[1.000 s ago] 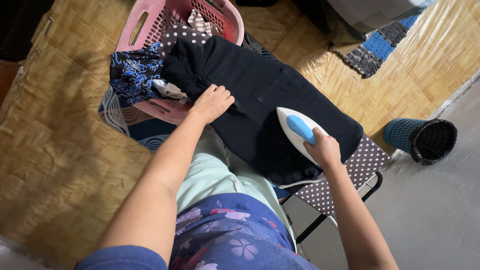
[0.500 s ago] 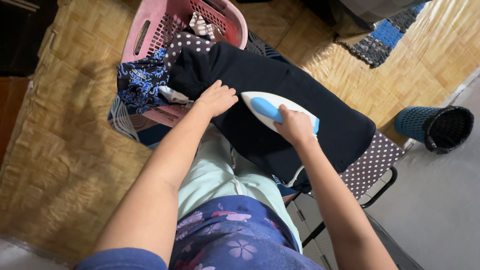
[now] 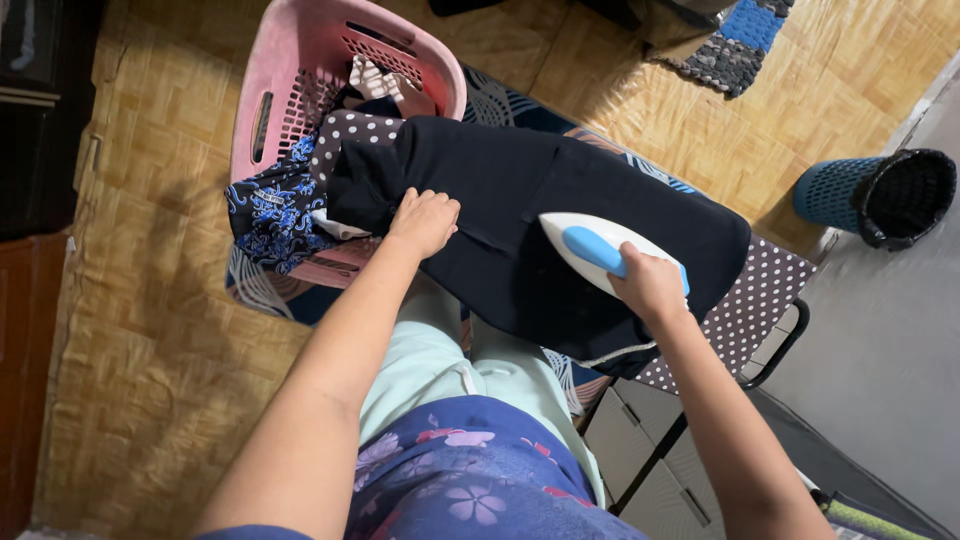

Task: The person irons a black shirt on a polka-dotted ironing board, smoothing the fabric and repeatedly moving the iron across the front, sleeves, and back. The shirt is flipped and repositioned several times to cover all areas.

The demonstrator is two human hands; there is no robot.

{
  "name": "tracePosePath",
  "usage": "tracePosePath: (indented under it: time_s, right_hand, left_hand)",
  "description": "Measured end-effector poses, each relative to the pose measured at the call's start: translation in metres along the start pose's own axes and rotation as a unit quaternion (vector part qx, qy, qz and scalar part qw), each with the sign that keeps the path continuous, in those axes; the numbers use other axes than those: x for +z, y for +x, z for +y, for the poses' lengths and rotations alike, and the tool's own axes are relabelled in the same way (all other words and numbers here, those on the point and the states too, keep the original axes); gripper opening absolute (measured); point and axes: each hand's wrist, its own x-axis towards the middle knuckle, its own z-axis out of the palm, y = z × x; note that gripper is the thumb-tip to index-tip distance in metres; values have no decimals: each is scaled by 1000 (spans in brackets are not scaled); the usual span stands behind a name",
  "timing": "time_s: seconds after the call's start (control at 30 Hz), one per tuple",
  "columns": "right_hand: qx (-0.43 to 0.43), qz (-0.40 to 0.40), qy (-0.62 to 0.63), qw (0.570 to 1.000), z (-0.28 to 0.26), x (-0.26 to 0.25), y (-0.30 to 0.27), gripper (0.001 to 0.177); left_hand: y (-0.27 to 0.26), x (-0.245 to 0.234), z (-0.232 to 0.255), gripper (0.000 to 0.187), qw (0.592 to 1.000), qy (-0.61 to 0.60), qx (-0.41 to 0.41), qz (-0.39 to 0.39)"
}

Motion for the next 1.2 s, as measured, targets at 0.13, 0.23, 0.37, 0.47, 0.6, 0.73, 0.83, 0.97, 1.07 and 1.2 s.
tracePosePath:
  time_s: [0.13, 0.23, 0.37, 0.47, 0.6, 0.73, 0.83, 0.97, 1.07, 1.2]
  right_hand:
    - [5, 21, 3, 1000, -3, 6, 4, 27]
    - [-13, 58, 30, 998, -25, 14, 24, 27]
    - [-7, 76, 53, 996, -64, 16, 51, 26]
    - [49, 67, 74, 994, -88, 13, 51, 30]
    - [116, 69, 128, 983, -108, 11, 1, 30]
    - [150, 1, 196, 969, -105, 19, -67, 30]
    - [157, -32, 170, 972, -104, 41, -95, 34]
    - [137, 1, 165, 977, -102, 62, -113, 27]
    - [121, 41, 166, 978, -96, 65, -117, 31]
    - [107, 194, 205, 953, -58, 64, -129, 44]
  left_hand:
    - [4, -3, 2, 12, 1000, 6, -18, -18]
    - [7, -7, 5, 11, 999, 16, -29, -40]
    - [5, -13, 15, 18, 998, 37, -36, -20]
    - [-5, -16, 29, 18, 997, 52, -50, 31]
    - [-27, -11, 58, 19, 990, 65, -52, 113]
    - [-51, 6, 82, 22, 990, 25, 4, 139]
    - [-60, 21, 92, 28, 990, 3, 2, 141]
    - [-54, 26, 96, 20, 990, -10, -34, 136]
    - [-46, 16, 111, 15, 989, -15, 2, 150]
    - [-43, -6, 149, 23, 981, -46, 88, 166]
